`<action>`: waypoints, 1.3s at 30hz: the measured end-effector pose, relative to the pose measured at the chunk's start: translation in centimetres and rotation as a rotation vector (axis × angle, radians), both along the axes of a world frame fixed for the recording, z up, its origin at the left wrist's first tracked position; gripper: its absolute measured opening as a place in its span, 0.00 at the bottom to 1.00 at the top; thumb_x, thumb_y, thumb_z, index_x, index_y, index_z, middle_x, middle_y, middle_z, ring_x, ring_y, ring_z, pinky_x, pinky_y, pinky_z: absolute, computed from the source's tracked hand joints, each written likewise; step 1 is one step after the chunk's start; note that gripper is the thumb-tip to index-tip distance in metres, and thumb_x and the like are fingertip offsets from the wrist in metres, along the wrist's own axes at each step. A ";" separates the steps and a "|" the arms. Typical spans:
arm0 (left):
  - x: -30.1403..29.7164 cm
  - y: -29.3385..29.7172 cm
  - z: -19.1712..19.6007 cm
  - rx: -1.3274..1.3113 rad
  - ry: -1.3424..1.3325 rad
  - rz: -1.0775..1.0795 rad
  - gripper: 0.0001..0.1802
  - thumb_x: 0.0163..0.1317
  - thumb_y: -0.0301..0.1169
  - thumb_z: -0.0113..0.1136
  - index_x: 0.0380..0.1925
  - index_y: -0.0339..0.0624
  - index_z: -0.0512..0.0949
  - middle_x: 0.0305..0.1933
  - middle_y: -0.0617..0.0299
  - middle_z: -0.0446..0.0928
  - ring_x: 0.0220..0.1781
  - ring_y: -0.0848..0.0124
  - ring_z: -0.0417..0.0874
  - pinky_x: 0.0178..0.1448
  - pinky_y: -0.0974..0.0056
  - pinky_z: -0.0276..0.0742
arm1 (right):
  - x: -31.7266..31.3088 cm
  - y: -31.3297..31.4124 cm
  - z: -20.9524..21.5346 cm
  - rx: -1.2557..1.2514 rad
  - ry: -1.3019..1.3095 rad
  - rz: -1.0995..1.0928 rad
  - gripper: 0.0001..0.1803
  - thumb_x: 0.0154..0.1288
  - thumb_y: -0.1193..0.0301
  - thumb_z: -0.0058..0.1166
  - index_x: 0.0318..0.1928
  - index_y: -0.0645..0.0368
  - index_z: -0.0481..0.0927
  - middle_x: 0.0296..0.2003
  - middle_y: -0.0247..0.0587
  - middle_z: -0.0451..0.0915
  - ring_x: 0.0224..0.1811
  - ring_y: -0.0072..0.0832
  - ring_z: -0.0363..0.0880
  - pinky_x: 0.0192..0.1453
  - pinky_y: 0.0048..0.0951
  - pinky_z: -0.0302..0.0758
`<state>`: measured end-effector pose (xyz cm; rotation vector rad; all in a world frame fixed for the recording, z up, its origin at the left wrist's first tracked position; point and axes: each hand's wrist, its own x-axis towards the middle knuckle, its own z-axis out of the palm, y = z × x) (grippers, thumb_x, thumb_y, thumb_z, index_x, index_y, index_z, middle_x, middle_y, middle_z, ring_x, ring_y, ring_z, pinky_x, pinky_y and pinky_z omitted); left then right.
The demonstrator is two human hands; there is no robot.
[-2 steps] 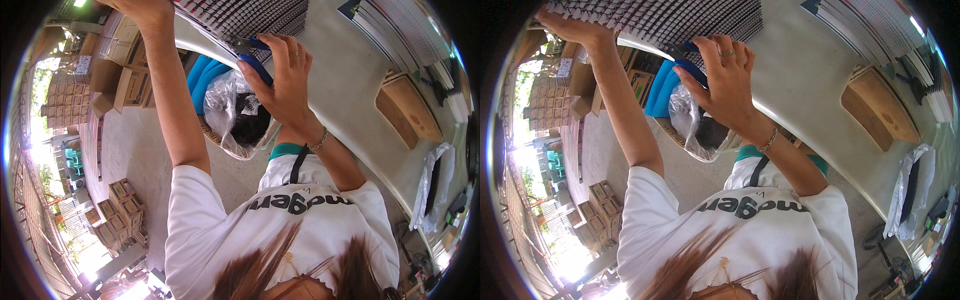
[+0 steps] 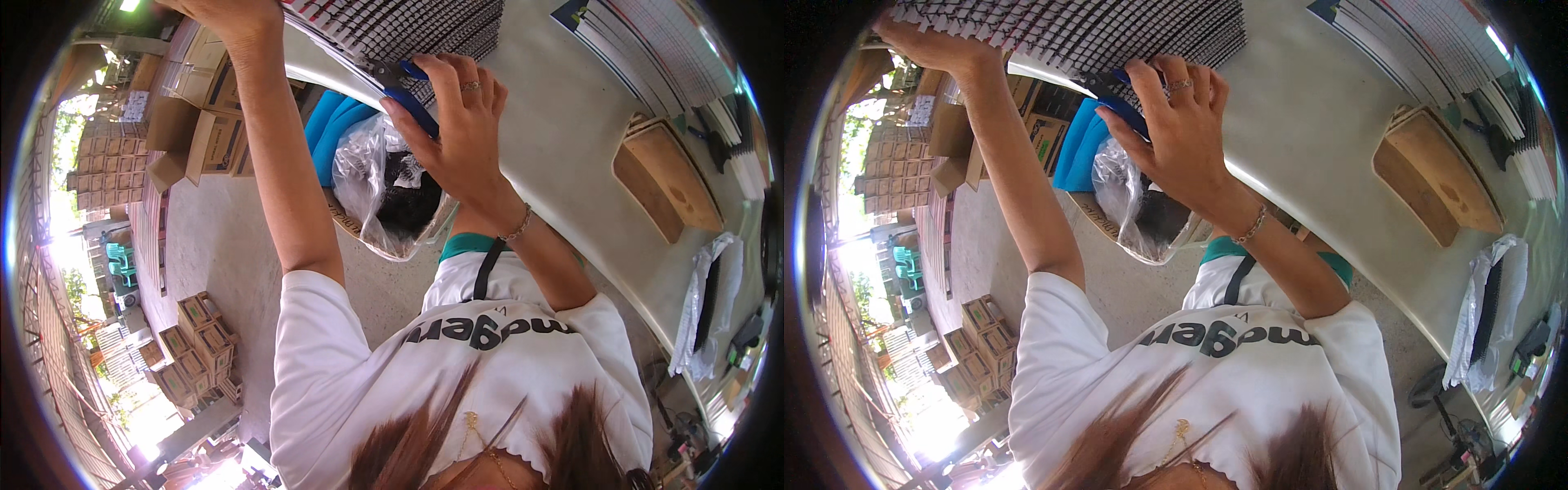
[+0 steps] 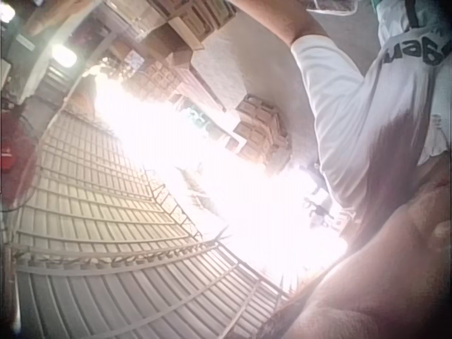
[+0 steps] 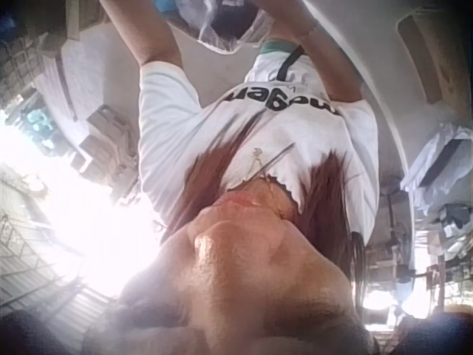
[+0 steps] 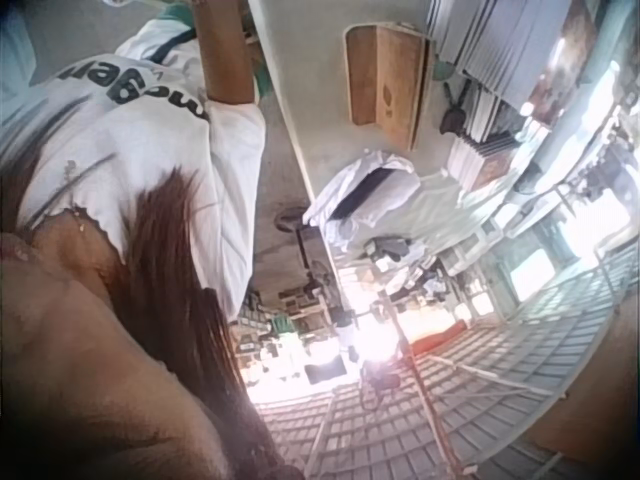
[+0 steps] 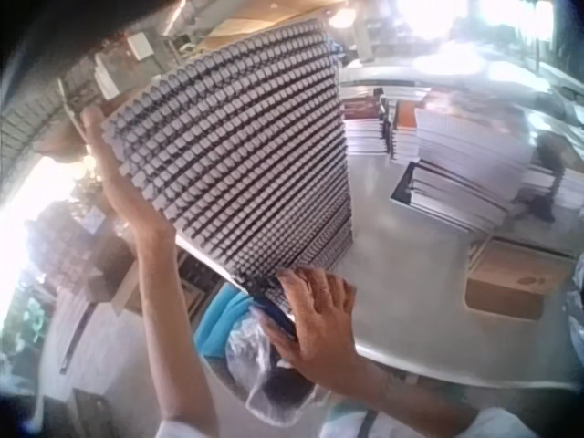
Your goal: The person trims the excess spiral from a stack of notebooks using pliers, then threads a spiral coil through the punched holes of several individual notebooks by hand and trims the ends.
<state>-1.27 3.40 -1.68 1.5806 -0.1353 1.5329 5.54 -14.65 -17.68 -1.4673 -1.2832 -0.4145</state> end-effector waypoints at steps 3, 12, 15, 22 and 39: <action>0.4 -0.1 0.0 0.207 0.012 0.114 0.28 0.74 0.50 0.42 0.52 0.34 0.74 0.42 0.59 0.78 0.43 0.72 0.78 0.50 0.71 0.76 | 0.2 0.1 -0.5 -0.067 0.287 0.298 0.19 0.63 0.59 0.60 0.47 0.59 0.73 0.35 0.46 0.76 0.35 0.37 0.73 0.45 0.36 0.67; -0.1 1.9 -0.6 0.313 -0.038 0.369 0.26 0.77 0.44 0.39 0.62 0.35 0.66 0.49 0.58 0.75 0.47 0.72 0.77 0.55 0.69 0.75 | 0.4 -0.5 -0.6 -0.023 0.165 0.116 0.22 0.63 0.57 0.59 0.49 0.59 0.74 0.41 0.46 0.75 0.43 0.40 0.71 0.51 0.42 0.63; 1.3 1.6 -1.1 0.510 -0.115 0.957 0.27 0.76 0.47 0.40 0.61 0.35 0.67 0.46 0.59 0.76 0.46 0.73 0.77 0.53 0.70 0.76 | 0.0 -0.5 -1.0 -0.007 0.110 0.080 0.24 0.61 0.55 0.61 0.50 0.58 0.74 0.45 0.47 0.74 0.49 0.41 0.68 0.55 0.46 0.57; -2.1 2.7 -0.2 0.543 0.178 -0.092 0.28 0.75 0.43 0.44 0.68 0.37 0.61 0.51 0.55 0.74 0.51 0.71 0.78 0.56 0.68 0.75 | 0.0 -0.3 -0.5 -0.058 0.065 0.027 0.21 0.65 0.56 0.59 0.47 0.59 0.74 0.40 0.45 0.75 0.44 0.37 0.71 0.51 0.42 0.63; -0.7 3.8 -1.2 0.571 0.023 0.905 0.27 0.76 0.40 0.40 0.69 0.38 0.58 0.58 0.52 0.71 0.59 0.67 0.74 0.65 0.63 0.70 | 0.7 0.0 -2.1 -0.049 0.046 0.046 0.25 0.62 0.54 0.61 0.51 0.58 0.74 0.46 0.46 0.73 0.50 0.41 0.67 0.56 0.46 0.57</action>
